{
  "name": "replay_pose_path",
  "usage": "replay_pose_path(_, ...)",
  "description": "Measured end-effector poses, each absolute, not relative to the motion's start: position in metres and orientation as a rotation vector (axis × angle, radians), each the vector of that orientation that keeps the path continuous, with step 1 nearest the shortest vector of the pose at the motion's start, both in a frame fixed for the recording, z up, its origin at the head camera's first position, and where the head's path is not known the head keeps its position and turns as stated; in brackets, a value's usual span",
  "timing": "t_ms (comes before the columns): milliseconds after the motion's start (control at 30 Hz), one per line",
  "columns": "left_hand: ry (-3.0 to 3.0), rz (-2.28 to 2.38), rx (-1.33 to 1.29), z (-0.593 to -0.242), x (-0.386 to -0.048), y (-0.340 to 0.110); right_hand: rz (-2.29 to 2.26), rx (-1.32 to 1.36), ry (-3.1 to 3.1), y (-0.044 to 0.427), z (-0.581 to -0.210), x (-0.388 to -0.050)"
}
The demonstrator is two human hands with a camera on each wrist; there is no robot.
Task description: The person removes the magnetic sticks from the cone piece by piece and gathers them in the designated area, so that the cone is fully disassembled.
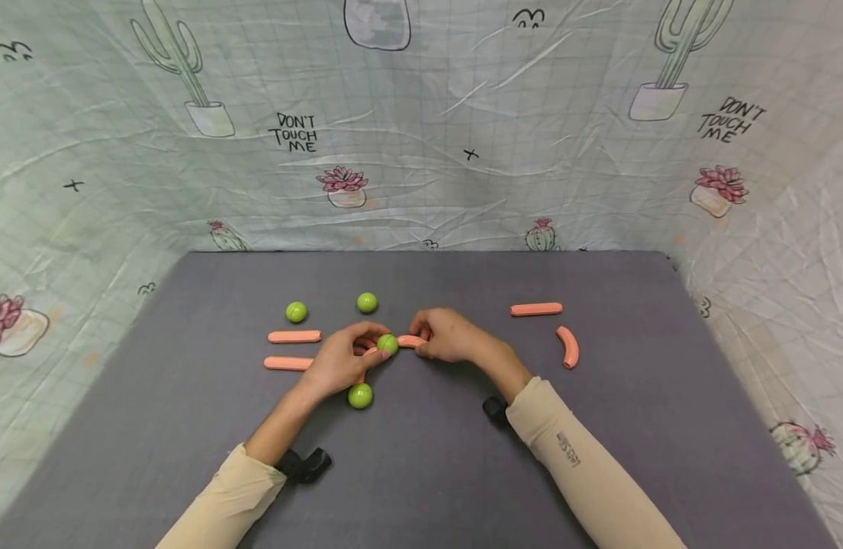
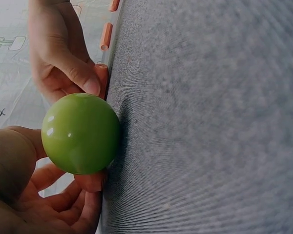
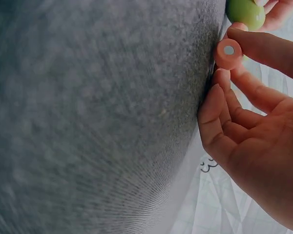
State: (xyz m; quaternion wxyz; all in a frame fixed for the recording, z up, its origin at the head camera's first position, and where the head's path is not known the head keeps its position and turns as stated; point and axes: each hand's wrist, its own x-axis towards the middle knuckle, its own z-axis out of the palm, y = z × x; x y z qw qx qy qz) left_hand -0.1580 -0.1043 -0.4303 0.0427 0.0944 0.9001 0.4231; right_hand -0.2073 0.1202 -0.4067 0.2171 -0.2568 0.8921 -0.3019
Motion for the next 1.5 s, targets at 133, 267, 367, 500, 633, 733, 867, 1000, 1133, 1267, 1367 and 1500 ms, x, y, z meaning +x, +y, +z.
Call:
replay_pose_path(133, 2.756, 1.296, 0.292, -0.432, -0.159, -0.104, -0.839, -0.688, 2.454, 0.12, -0.406, -0.205)
replay_pose_path(267, 2.746, 1.309, 0.298, -0.433, -0.16, -0.105, -0.919, -0.667, 2.416, 0.122, -0.408, -0.204)
replay_pose_path(367, 2.734, 1.319, 0.298, -0.433, -0.16, -0.105, -0.991, -0.671, 2.384, 0.124, -0.409, -0.203)
replay_pose_path(500, 2.728, 1.315, 0.303, -0.434, -0.16, -0.106, -1.054, -0.682, 2.326, 0.126, -0.409, -0.202)
replay_pose_path(633, 2.735, 1.297, 0.32, -0.435, -0.161, -0.105, -1.086, -0.67, 2.279, 0.13, -0.41, -0.202)
replay_pose_path(733, 2.731, 1.296, 0.315, -0.435, -0.161, -0.105, -1.098, -0.656, 2.252, 0.133, -0.41, -0.201)
replay_pose_path(867, 2.711, 1.322, 0.282, -0.434, -0.161, -0.104, -1.12, -0.63, 2.227, 0.141, -0.407, -0.199)
replay_pose_path(1000, 2.703, 1.334, 0.273, -0.433, -0.16, -0.105, -1.167, -0.62, 2.216, 0.151, -0.406, -0.195)
replay_pose_path(1133, 2.703, 1.338, 0.291, -0.434, -0.161, -0.105, -1.207, -0.611, 2.22, 0.16, -0.407, -0.193)
replay_pose_path(1267, 2.698, 1.339, 0.297, -0.434, -0.161, -0.106, -1.233, -0.598, 2.212, 0.168, -0.404, -0.19)
replay_pose_path(1367, 2.686, 1.339, 0.293, -0.433, -0.161, -0.107, -1.239, -0.583, 2.221, 0.175, -0.403, -0.188)
replay_pose_path(1500, 2.674, 1.339, 0.295, -0.432, -0.16, -0.107, -1.212, -0.566, 2.28, 0.186, -0.402, -0.185)
